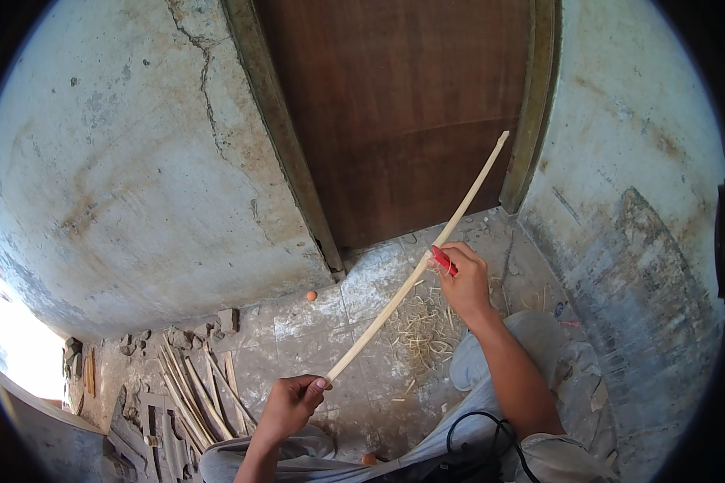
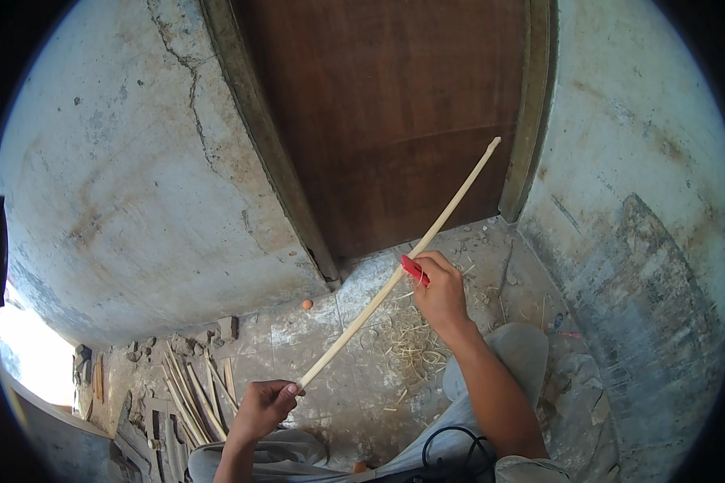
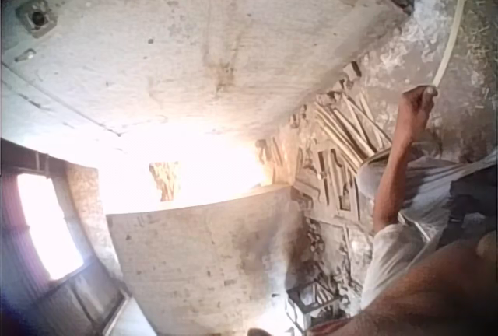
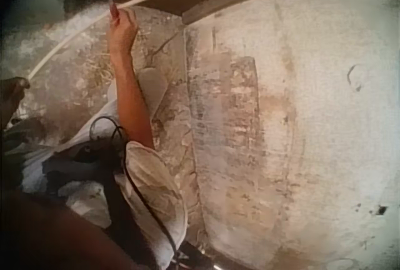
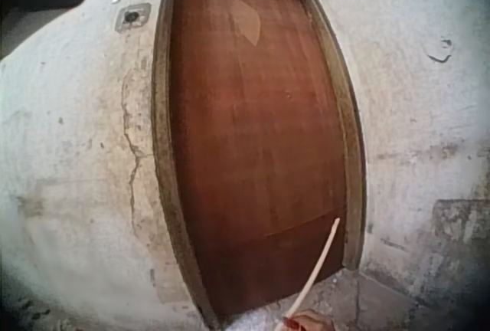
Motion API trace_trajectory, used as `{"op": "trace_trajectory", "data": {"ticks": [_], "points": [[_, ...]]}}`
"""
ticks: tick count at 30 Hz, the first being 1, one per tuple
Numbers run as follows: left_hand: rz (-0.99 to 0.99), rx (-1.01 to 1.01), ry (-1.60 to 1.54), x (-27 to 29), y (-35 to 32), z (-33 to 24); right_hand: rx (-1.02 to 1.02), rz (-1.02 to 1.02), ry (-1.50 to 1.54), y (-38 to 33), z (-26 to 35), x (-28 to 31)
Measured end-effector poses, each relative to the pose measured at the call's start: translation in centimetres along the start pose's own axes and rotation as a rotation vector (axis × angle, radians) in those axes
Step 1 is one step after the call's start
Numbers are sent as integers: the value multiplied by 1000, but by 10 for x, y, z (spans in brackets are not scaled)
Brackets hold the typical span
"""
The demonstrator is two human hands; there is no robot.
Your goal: The person uses a red utility knife to shave thin layers off a bamboo strip, smoothing its surface. They repeatedly run the blade along the length of the strip while holding it by hand.
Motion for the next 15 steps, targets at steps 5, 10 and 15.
{"op": "trace_trajectory", "data": {"ticks": [5, 10, 15], "points": [[-9, -10, 11, 1, -2, 0, 48, 27, -87, -4, 9, -5], [-6, -48, 48, -1, -3, -3, -8, 16, -132, -5, -9, -15], [-16, -58, 84, 3, -4, -6, -208, 127, -52, -2, -15, -22]]}}
Point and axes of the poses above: each hand's wrist, its own y-axis towards the middle knuckle, its own x-axis out of the back of the hand, z = x × y, the point moved 9 cm from there along y, towards the middle knuckle, and after that the axes turned 11 degrees about -y, right-handed, at the moved point
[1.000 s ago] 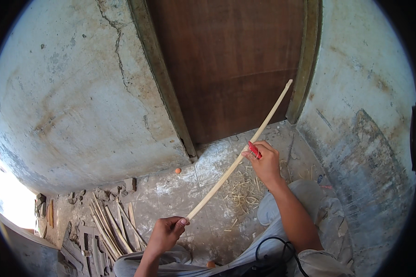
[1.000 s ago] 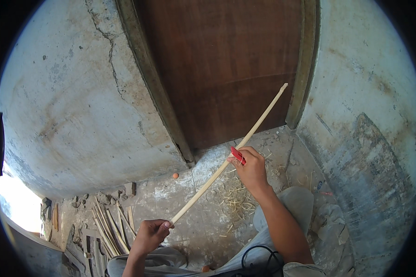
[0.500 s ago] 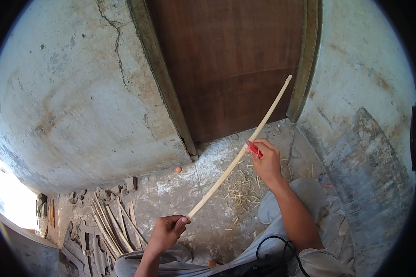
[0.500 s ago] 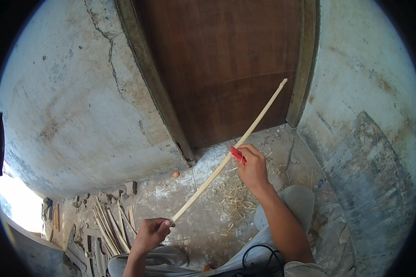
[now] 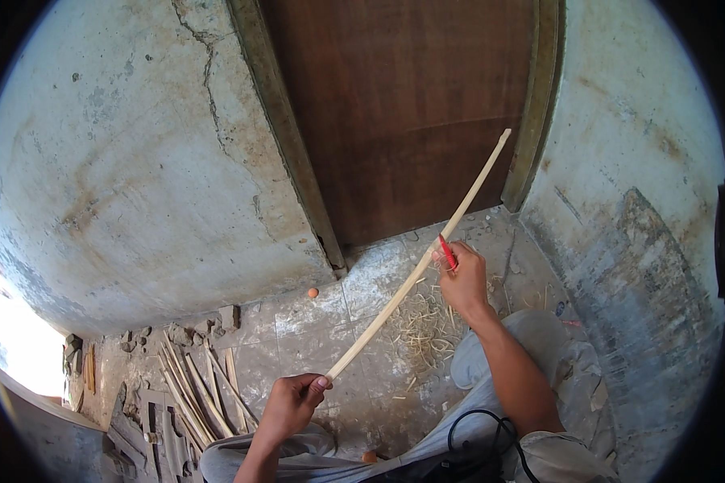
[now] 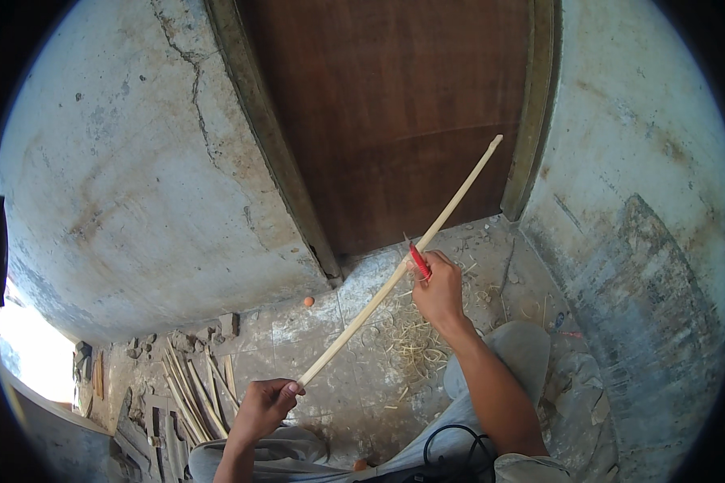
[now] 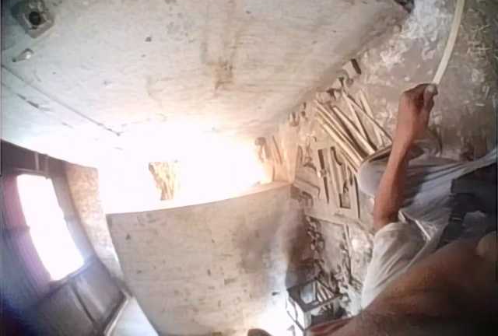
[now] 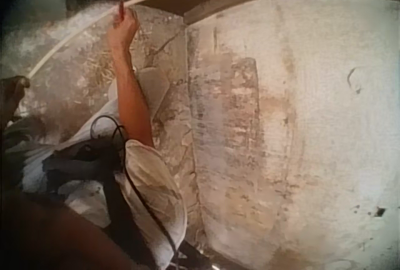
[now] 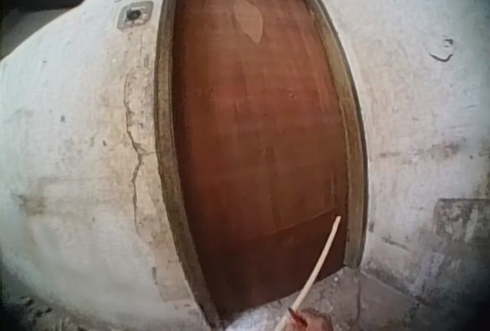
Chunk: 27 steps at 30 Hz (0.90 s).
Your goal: The person uses a red utility knife to shave thin layers off a bamboo strip, smoothing its surface. They repeatedly run the blade along the length of the strip while holding it by hand.
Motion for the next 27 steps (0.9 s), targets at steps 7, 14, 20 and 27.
{"op": "trace_trajectory", "data": {"ticks": [7, 14, 20, 27], "points": [[-33, -12, -15, 4, 1, 3, 277, -237, -35, -10, 29, 24], [-39, -14, -1, 4, -2, -1, 314, -226, -125, -13, 32, 21], [-1, 26, 7, 1, 0, 2, 179, -216, 11, -1, 6, 9], [-6, 43, 15, 2, 2, 6, 25, -115, 98, 3, -2, 0]]}}
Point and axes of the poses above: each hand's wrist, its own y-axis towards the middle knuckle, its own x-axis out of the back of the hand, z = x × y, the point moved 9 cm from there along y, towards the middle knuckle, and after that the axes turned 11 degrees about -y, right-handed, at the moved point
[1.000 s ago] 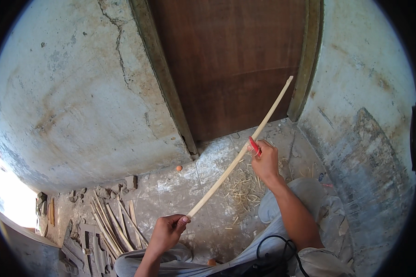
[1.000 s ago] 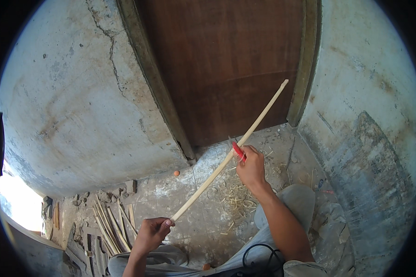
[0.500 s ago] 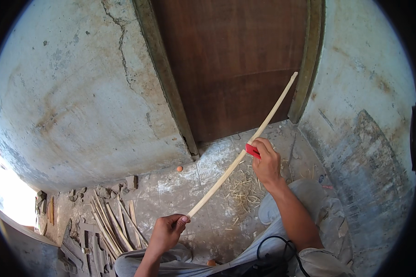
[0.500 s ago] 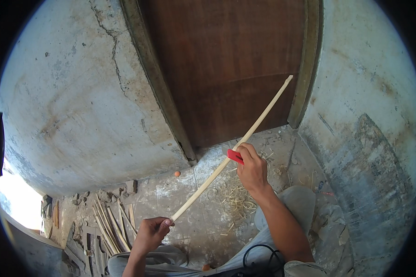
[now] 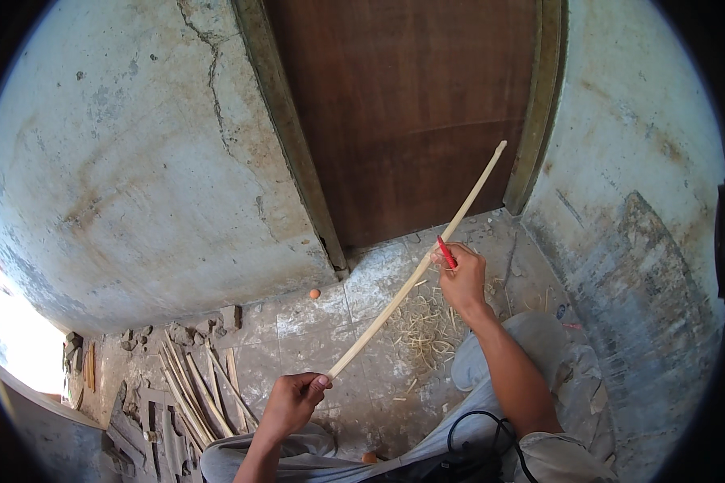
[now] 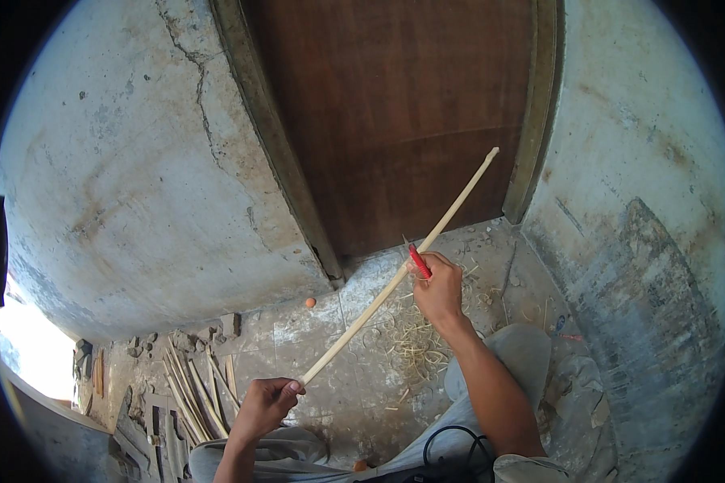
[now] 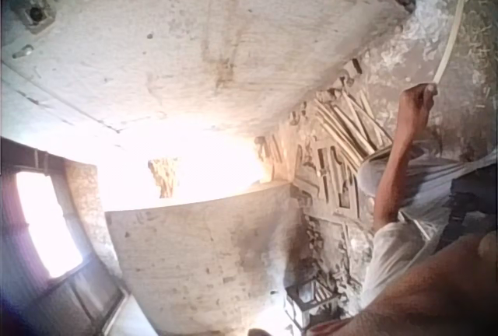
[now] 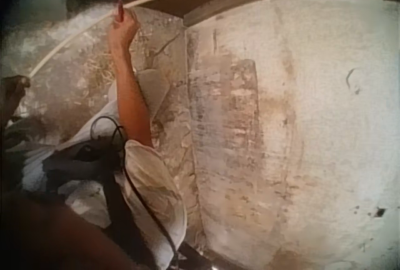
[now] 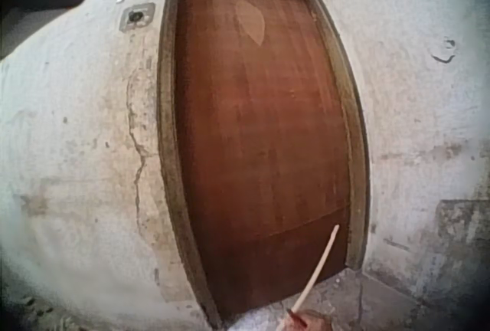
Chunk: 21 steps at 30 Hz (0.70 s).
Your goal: The person uses a red utility knife to shave thin layers off a bamboo strip, smoothing its surface. They repeatedly run the blade along the length of the strip while holding it by hand.
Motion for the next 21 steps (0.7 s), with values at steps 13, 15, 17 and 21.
{"op": "trace_trajectory", "data": {"ticks": [13, 15, 17, 21], "points": [[-85, -75, 79, 5, 3, 2, -175, 56, 143, -2, -20, 2], [-83, -75, 76, 5, 2, 2, -180, 94, 93, -3, -11, 4], [-83, -75, 73, 6, 1, 1, -221, 188, 40, -5, -2, 0], [-46, -41, -29, 0, 2, -2, 53, 46, -124, -13, 23, 16]]}}
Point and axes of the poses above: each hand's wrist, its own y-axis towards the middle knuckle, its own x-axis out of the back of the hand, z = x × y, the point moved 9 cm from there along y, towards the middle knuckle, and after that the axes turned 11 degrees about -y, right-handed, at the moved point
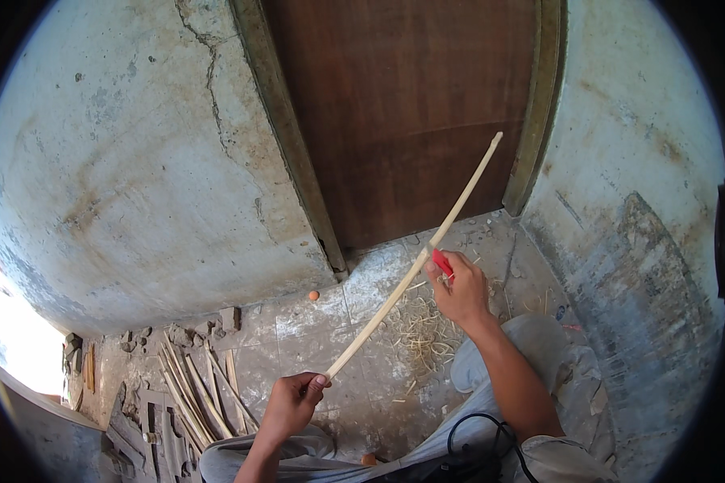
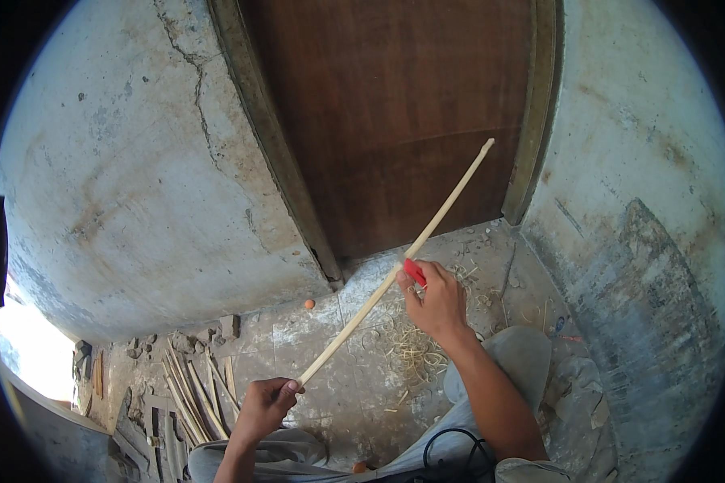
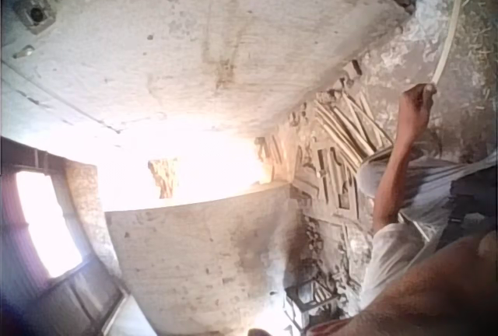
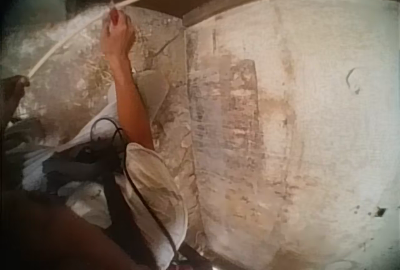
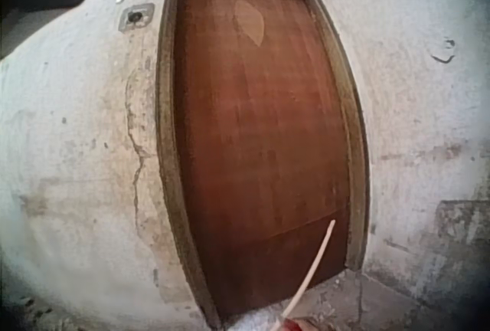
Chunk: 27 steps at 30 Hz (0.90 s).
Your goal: The person uses a red utility knife to shave thin layers off a bamboo strip, smoothing its surface. They repeatedly run the blade along the length of the strip while holding it by hand.
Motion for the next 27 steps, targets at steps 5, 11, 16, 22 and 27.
{"op": "trace_trajectory", "data": {"ticks": [5, 11, 16, 22, 27], "points": [[12, 14, -73, 0, 2, 1, 39, 128, -174, -4, -1, -10], [-11, -8, -108, 2, 0, -1, 4, 91, -114, 1, -8, -8], [24, 22, -98, 0, 1, 3, 5, 72, -116, 3, -7, -5], [17, -17, -106, -2, 0, -1, 7, 89, -106, 5, -4, -4], [28, 5, -82, -4, -1, -3, 93, 31, -146, 9, -5, 1]]}}
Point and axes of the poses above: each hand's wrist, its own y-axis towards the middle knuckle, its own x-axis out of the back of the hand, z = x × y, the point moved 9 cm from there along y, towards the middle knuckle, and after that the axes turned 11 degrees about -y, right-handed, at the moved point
